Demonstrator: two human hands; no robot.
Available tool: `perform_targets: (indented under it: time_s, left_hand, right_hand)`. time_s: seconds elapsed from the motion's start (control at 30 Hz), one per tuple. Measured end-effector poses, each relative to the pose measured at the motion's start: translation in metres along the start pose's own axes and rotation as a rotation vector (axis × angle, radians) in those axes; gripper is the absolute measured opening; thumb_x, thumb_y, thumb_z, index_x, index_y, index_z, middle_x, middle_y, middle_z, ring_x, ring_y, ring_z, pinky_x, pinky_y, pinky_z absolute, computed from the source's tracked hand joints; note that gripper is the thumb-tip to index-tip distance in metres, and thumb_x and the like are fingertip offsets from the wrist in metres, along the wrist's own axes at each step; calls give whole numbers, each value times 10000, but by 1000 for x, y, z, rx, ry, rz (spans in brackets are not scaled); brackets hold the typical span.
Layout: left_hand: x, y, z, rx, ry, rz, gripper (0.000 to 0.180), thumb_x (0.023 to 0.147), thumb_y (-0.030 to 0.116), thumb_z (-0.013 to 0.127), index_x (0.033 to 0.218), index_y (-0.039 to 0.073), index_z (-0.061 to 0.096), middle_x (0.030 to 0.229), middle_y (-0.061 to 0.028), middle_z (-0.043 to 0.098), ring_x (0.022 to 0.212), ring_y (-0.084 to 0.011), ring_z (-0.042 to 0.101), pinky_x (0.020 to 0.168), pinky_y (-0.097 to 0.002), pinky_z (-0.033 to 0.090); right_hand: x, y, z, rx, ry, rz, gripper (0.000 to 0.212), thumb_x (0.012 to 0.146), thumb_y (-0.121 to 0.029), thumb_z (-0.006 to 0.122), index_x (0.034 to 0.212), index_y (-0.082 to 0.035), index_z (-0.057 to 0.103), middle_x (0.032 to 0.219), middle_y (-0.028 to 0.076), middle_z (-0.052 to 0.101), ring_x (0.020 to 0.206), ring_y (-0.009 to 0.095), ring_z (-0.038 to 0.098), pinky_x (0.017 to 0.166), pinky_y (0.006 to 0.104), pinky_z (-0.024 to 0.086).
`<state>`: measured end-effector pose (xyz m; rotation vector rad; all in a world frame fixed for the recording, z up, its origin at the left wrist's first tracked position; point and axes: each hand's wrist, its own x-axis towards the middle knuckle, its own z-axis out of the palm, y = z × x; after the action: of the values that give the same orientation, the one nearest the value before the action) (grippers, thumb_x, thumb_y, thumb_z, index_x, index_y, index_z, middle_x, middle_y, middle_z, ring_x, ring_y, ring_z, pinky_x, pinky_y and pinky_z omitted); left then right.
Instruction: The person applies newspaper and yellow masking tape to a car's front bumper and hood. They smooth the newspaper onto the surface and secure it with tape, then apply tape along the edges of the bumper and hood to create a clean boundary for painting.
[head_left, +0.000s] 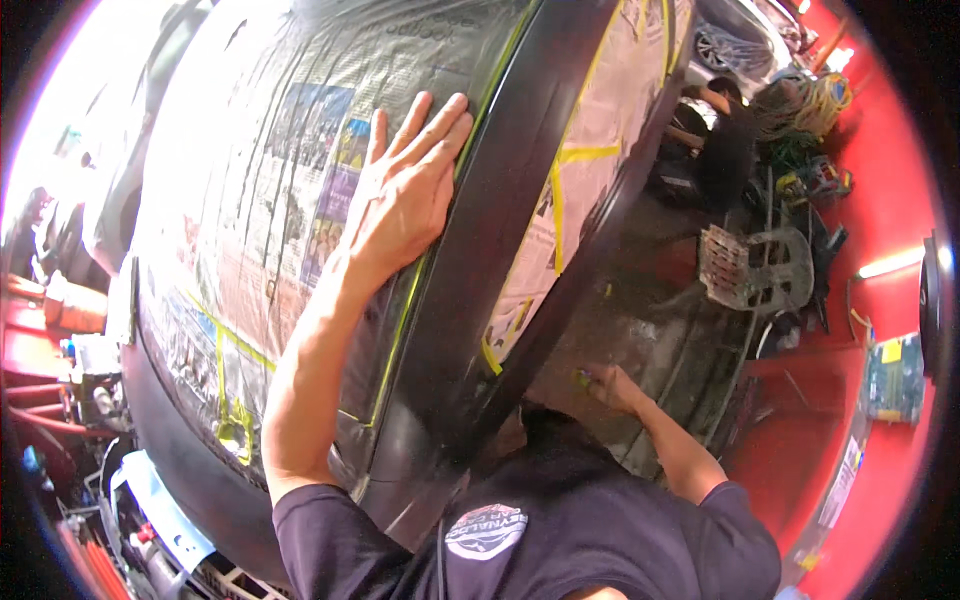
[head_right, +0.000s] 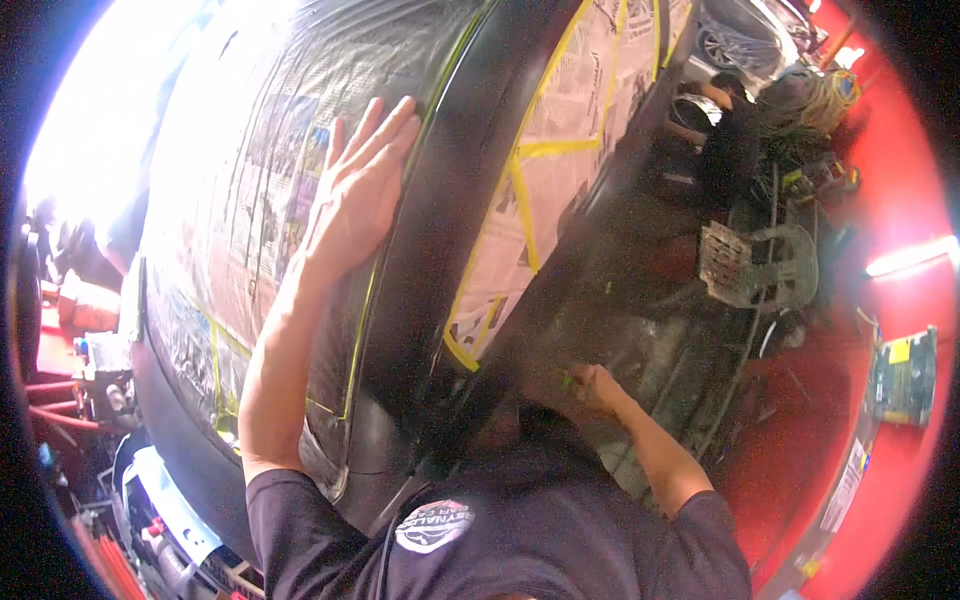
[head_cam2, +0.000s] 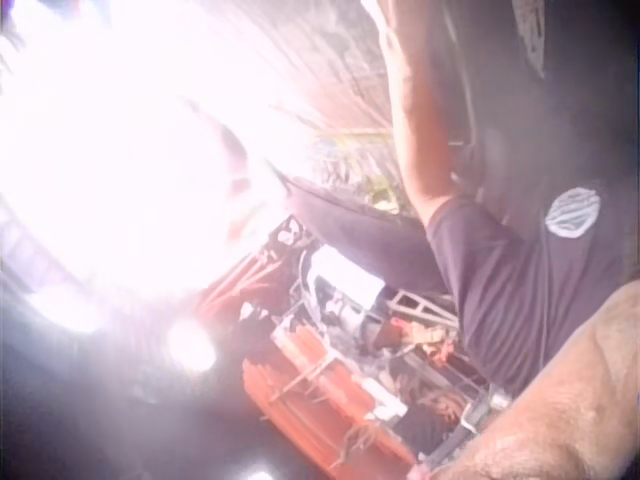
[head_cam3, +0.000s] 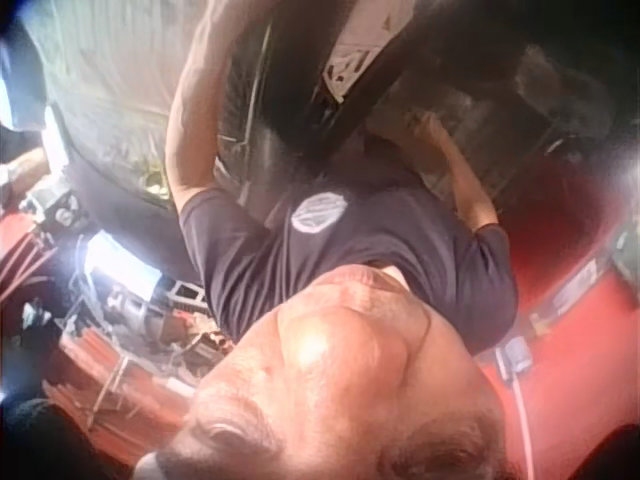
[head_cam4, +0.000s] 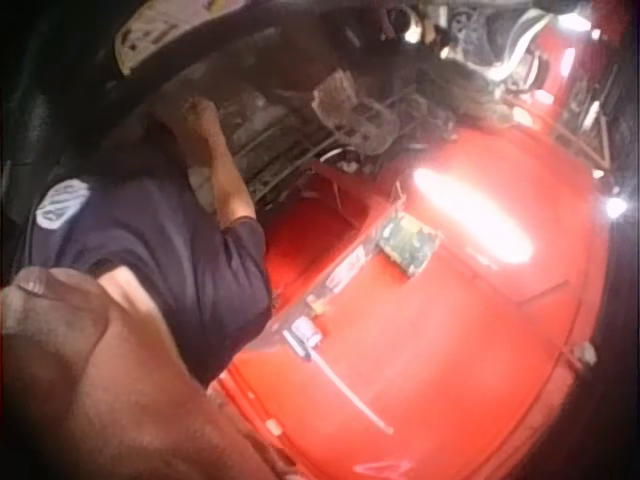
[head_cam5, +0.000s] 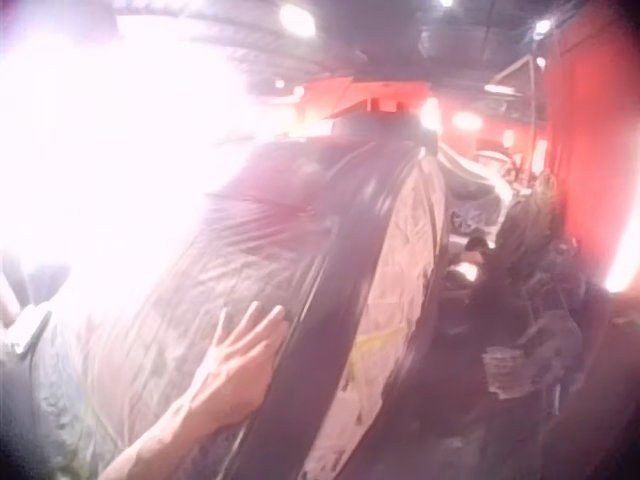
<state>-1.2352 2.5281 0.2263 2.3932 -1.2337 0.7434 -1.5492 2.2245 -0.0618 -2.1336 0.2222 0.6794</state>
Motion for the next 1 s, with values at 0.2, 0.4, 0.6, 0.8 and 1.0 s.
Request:
perform_targets:
  time_s: [0.2, 0.4, 0.6, 0.8, 1.0]
  left_hand:
    - [20, -2, -10, -59, -6, 55, 447, 898, -14, 586, 1340, 33, 630, 1491, -134, 552, 1426, -383, 463, 1195, -617, 281]
    - [83, -13, 22, -19, -6, 0, 455, 945, -7, 503, 1388, 35, 593, 1533, -112, 515, 1460, -381, 418, 1202, -625, 255]
    - [47, 12, 11, -1, -57, -61, 506, 876, -54, 529, 1369, 28, 610, 1535, -100, 519, 1466, -357, 420, 1216, -611, 242]
    - [71, -13, -3, -30, 1, -34, 416, 927, 29, 595, 1326, 117, 673, 1499, -56, 569, 1467, -344, 428, 1234, -597, 209]
    - [108, -31, 30, 19, -57, -68, 398, 998, 113, 563, 1384, 158, 650, 1543, 14, 526, 1525, -365, 317, 1227, -652, 158]
  right_hand:
    - [35, 5, -29, -49, 139, -152, 419, 907, -116, 623, 1322, -56, 642, 1064, 220, 735, 942, 300, 723, 850, 410, 544]
    - [42, 15, -39, 19, 49, -186, 424, 891, -46, 633, 1315, -42, 640, 1082, 221, 725, 988, 321, 717, 871, 428, 535]
    - [34, 17, -49, -41, 59, -154, 433, 863, -61, 653, 1294, -25, 643, 1094, 229, 714, 1039, 326, 700, 891, 442, 521]
    - [47, 21, -57, -8, 64, -165, 429, 866, -78, 654, 1293, -39, 647, 1021, 227, 717, 941, 323, 715, 834, 439, 529]
    - [44, 26, -70, 81, 61, -83, 493, 853, -82, 673, 1343, -64, 621, 1211, 215, 696, 1078, 394, 685, 921, 463, 531]
